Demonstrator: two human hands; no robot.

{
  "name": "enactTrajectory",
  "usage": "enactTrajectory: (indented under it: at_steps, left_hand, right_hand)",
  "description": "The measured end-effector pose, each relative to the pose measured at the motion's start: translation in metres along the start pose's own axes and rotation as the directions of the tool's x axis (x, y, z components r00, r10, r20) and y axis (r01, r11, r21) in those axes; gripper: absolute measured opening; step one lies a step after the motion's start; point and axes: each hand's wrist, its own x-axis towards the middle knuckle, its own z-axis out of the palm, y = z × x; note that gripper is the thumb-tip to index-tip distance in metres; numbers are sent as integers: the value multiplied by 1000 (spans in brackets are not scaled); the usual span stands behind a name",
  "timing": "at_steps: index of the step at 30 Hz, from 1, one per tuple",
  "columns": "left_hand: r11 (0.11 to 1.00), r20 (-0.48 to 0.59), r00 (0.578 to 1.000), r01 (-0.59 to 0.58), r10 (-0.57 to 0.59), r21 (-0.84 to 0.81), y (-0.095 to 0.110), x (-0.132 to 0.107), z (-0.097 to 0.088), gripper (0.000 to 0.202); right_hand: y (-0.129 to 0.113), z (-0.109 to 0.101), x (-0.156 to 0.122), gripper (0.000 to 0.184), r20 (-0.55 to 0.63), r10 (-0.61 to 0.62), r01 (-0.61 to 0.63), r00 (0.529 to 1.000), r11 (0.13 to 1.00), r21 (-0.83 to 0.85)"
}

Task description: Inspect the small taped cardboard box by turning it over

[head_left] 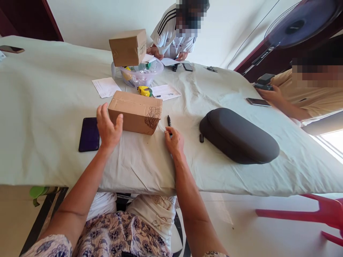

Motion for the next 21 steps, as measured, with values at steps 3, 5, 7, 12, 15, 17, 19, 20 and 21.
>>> enactTrajectory:
  at_steps: [3, 5, 7, 12, 15, 17, 19, 20, 21]
  left_hand:
    - [995, 12, 1000, 5, -4, -98, 4, -4, 27, 80]
    - [987, 20, 1000, 10, -7, -161, 0, -8, 35, 83]
    - [976, 23, 1000, 10, -5, -215, -8, -13, 37, 87]
    - [929, 98, 978, 204, -182, -309, -25, -22, 44, 101]
    - [926, 160, 953, 292, -259, -241, -29, -26, 51, 96]
    - [934, 178, 954, 278, -241, -225, -29, -28, 53, 93]
    - [932, 195, 956, 265, -219, -248, -26, -30, 54, 92]
    - [930, 199, 957, 259, -211, -260, -23, -31, 53, 91]
    - [933, 191, 961, 246, -200, -261, -20, -33, 52, 91]
  right_hand:
    - [4, 1, -1, 35, -76, -47, 49, 996, 999, 18]
    - [2, 5, -4, 38, -70, -93, 99, 993, 991, 88]
    - [-2, 12, -6, 42, 2, -165, 163, 986, 978, 130]
    - [-10, 30, -8, 44, 157, -211, 214, 965, 977, -4]
    - [-11, 32, -7, 44, 156, -157, 159, 975, 987, 1]
    - [-12, 29, -8, 45, 99, -115, 110, 988, 993, 48]
    - [-16, 26, -10, 48, -12, -67, 68, 998, 994, 91]
    - [-19, 24, -12, 51, -73, -45, 53, 996, 993, 105]
    - [-22, 23, -13, 56, -128, -26, 40, 991, 993, 112]
